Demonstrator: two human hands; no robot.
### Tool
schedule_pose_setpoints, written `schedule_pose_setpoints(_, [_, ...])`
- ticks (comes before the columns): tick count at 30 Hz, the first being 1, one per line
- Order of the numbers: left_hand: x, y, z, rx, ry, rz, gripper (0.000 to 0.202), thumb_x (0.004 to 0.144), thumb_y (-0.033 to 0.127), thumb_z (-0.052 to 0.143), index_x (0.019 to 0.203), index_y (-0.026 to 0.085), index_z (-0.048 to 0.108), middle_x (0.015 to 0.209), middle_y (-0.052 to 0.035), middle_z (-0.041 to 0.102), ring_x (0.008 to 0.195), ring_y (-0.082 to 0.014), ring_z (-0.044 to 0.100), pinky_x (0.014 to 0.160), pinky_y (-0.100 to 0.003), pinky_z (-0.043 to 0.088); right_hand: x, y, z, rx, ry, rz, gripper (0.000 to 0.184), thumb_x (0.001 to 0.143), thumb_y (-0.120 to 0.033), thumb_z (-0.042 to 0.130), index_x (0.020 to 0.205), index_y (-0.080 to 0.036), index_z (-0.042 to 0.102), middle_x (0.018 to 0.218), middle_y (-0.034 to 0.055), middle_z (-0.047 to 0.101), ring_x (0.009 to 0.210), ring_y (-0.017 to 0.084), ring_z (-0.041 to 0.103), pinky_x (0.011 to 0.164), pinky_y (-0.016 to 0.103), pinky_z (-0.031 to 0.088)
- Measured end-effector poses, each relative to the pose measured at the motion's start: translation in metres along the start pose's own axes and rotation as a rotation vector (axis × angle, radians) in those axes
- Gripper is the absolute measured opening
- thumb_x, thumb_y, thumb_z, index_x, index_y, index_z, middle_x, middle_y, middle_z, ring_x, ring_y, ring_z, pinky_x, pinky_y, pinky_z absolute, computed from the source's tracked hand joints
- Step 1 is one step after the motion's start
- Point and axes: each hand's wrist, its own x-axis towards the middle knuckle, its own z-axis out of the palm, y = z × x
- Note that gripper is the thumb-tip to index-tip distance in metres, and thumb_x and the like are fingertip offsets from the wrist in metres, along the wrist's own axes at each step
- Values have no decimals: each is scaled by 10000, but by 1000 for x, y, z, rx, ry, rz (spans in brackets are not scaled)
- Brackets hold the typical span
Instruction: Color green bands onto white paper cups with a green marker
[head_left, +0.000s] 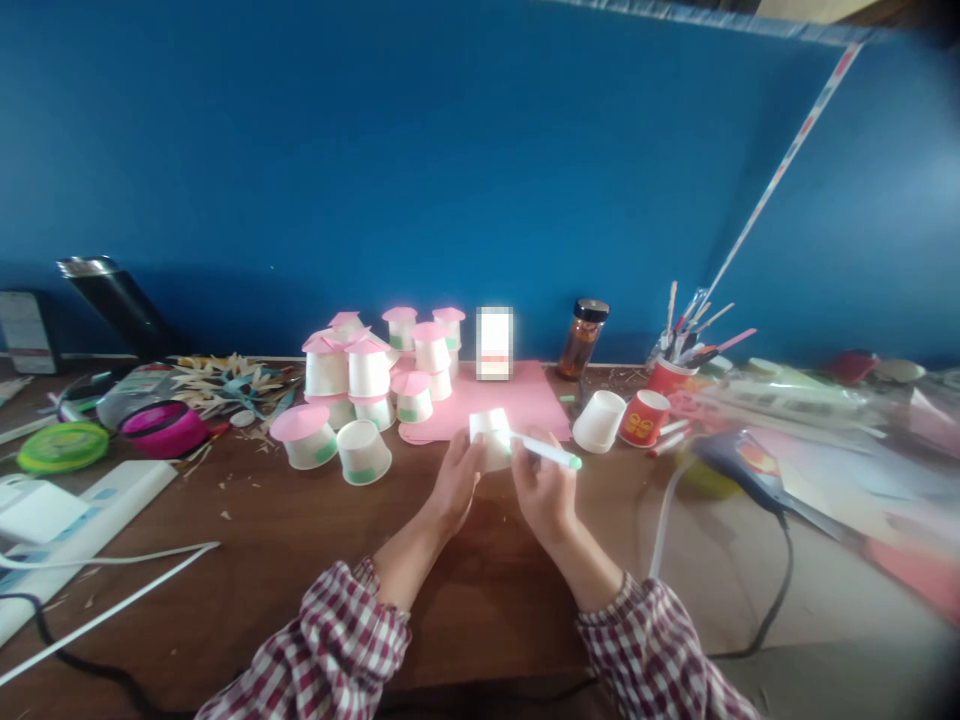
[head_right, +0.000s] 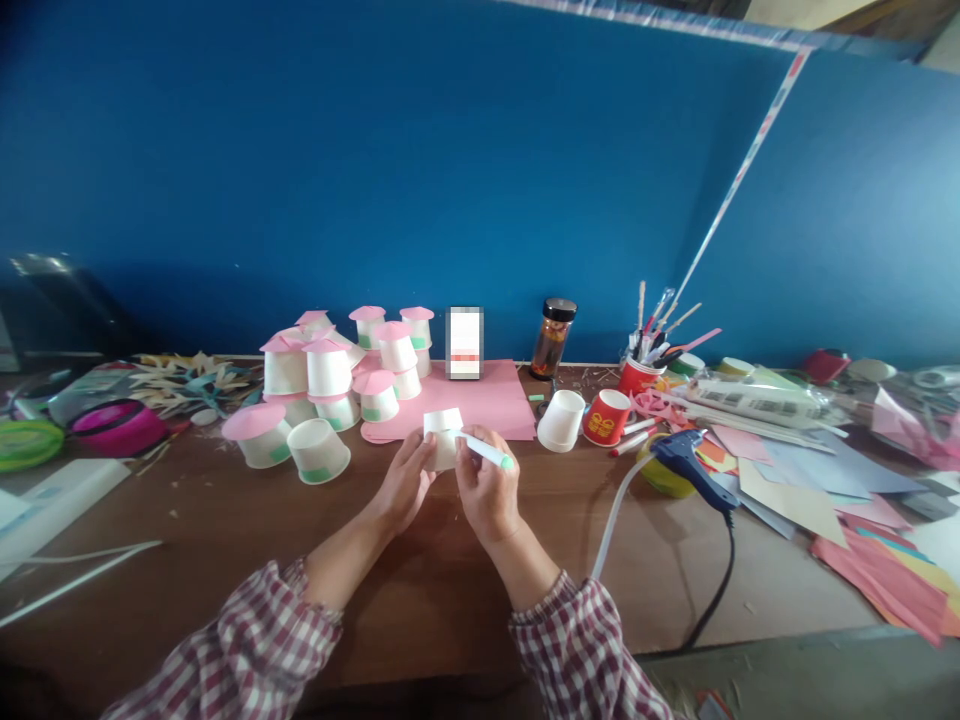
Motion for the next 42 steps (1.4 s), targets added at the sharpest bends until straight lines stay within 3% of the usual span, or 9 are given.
schedule_pose_setpoints(15, [0,0,-1,20,12,2,331,773,477,612,979,221,576,1031,-66,631,1018,-218,564,873,-356,428,1,2,1,-31,-2,-23,158,906,-253,475,871,-169,604,719,39,623,644,161,585,645,272,494])
schedule_pose_setpoints(25, [-4,6,2,-17,-48,9,367,790,501,590,1004,206,552,1047,-77,625,1004,-223,579,882,-399,427,0,-1,-1,35,7,10,131,895,-236,489,888,-166,600,720,33,614,619,149,576,607,259,495])
schedule_pose_setpoints(42, [-3,2,0,-1,-10,-17,342,769,483,622,987,229,549,1044,-71,621,1019,-220,568,883,-372,425,-2,-1,1,27,-45,18,181,904,-259,473,860,-166,622,757,57,641,710,179,618,681,293,513])
